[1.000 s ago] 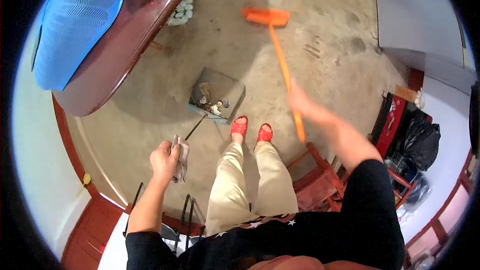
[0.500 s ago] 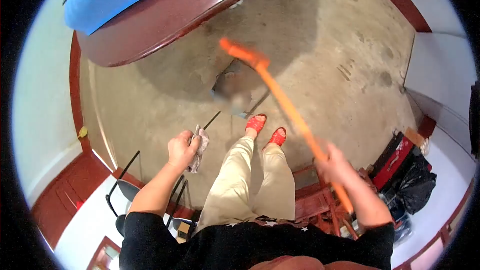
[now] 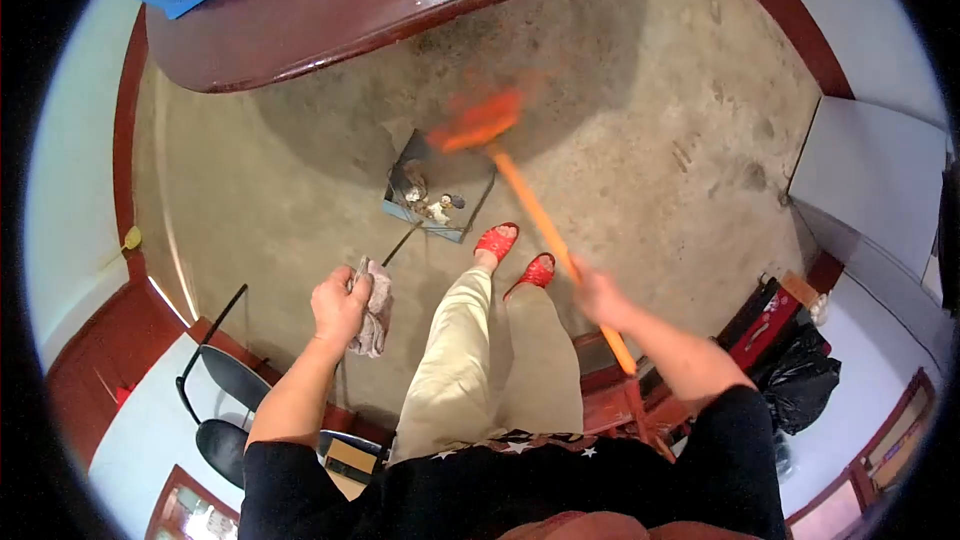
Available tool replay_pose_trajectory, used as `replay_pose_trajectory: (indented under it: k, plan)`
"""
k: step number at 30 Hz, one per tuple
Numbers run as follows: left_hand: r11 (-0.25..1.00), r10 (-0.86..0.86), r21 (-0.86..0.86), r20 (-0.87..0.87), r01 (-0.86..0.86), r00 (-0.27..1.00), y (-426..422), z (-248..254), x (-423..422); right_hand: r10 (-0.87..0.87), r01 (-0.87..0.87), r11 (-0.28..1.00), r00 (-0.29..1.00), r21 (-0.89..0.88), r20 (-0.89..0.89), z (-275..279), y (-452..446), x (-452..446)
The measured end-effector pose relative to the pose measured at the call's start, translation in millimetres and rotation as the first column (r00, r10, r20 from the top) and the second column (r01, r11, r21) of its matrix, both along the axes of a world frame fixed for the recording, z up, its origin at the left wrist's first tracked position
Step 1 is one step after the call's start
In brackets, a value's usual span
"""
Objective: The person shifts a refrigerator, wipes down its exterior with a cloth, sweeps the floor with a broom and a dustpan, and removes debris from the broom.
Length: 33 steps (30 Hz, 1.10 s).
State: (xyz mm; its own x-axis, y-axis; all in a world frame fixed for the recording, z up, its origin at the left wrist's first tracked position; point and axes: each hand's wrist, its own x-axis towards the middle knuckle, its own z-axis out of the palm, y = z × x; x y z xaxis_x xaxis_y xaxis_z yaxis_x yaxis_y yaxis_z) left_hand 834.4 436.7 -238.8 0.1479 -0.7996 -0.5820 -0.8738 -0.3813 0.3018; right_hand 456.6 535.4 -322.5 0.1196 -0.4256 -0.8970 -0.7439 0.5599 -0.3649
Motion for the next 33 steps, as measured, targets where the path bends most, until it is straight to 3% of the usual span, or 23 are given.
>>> replay_pose_trajectory:
  k: [2, 4, 8, 10, 14, 16, 17, 19, 21, 22, 23, 24, 25, 27, 28, 30, 32, 33]
  plan:
    - [1.000, -0.021, -0.022, 0.007, 0.021, 1.000, 1.7, -0.9, -0.2, -0.235, 0.195, 0.928, 0.967, 0.318, 0.093, 75.2, -15.2, -0.6]
    - [1.000, -0.013, -0.011, 0.029, 0.014, 0.999, -0.4, 1.3, -0.7, -0.218, 0.153, 0.946, 0.953, 0.285, 0.212, 102.9, 13.6, -5.8]
    - [0.997, -0.075, 0.031, 0.043, 0.073, 0.996, -3.9, -1.3, 2.3, -0.171, 0.145, 0.978, 0.969, 0.150, 0.178, 124.0, 39.2, -26.2]
    - [0.994, -0.098, 0.046, 0.041, 0.096, 0.994, -3.6, 0.0, 3.1, -0.317, 0.316, 0.946, 0.948, 0.070, 0.005, 125.7, 27.5, -47.3]
    - [0.986, -0.168, 0.003, 0.017, 0.168, 0.986, 2.5, -4.2, 3.4, -0.497, 0.470, 0.861, 0.858, -0.196, -0.129, 62.4, -9.8, -101.1]
    - [0.952, -0.306, 0.037, 0.047, 0.304, 0.951, 1.8, 0.9, 1.5, -0.633, 0.623, 0.774, 0.751, -0.117, -0.191, 51.4, -49.0, -97.8]
    - [0.952, -0.306, 0.037, 0.052, 0.304, 0.951, 3.1, -0.8, 1.1, -0.633, 0.623, 0.774, 0.752, -0.114, -0.186, 31.5, -35.5, -93.7]
    - [0.926, -0.377, -0.007, 0.053, 0.378, 0.925, 6.1, -2.3, 2.3, -0.447, 0.362, 0.865, 0.870, -0.348, -0.208, -20.7, 6.5, -79.8]
    - [0.934, -0.357, 0.022, 0.091, 0.357, 0.930, 3.2, 1.2, -1.6, -0.246, 0.227, 0.968, 0.937, -0.103, -0.248, 0.2, 40.0, -29.0]
    - [0.940, -0.341, 0.043, 0.116, 0.339, 0.933, 2.8, 3.1, -2.2, -0.178, 0.186, 0.982, 0.967, 0.026, -0.182, 4.5, 64.8, -15.3]
    - [0.945, -0.328, 0.031, 0.130, 0.327, 0.936, 25.2, 10.6, 5.1, -0.069, 0.074, 0.997, 0.988, 0.034, -0.141, 19.8, 103.7, -2.9]
    - [0.949, -0.314, 0.028, 0.138, 0.313, 0.939, 31.7, 11.0, 7.4, -0.277, 0.278, 0.961, 0.952, 0.014, 0.134, 31.4, 122.7, -3.7]
    - [0.953, -0.303, 0.046, 0.134, 0.300, 0.943, 35.3, 10.7, 8.4, -0.358, 0.334, 0.932, 0.910, 0.144, 0.207, 59.2, 117.1, -0.3]
    - [0.964, -0.264, 0.065, 0.151, 0.257, 0.953, 36.3, 5.1, 15.2, -0.376, 0.288, 0.876, 0.910, 0.386, 0.176, 106.1, 100.6, 14.2]
    - [0.954, -0.299, 0.022, 0.151, 0.299, 0.942, 43.4, 4.4, 20.2, -0.339, 0.239, 0.890, 0.916, 0.389, 0.215, 111.2, 108.4, 17.8]
    - [0.950, -0.306, -0.003, 0.191, 0.312, 0.933, 61.2, 5.3, 39.5, -0.431, 0.369, 0.893, 0.866, 0.257, 0.254, 115.0, 123.8, 23.6]
    - [0.963, -0.271, 0.045, 0.136, 0.267, 0.953, 77.4, 7.5, 45.4, -0.493, 0.422, 0.855, 0.843, 0.301, 0.217, 114.6, 117.3, 10.2]
    - [0.971, -0.238, 0.051, 0.142, 0.232, 0.961, 90.3, 14.3, 48.8, -0.596, 0.491, 0.766, 0.784, 0.415, 0.172, 128.3, 95.6, 7.0]
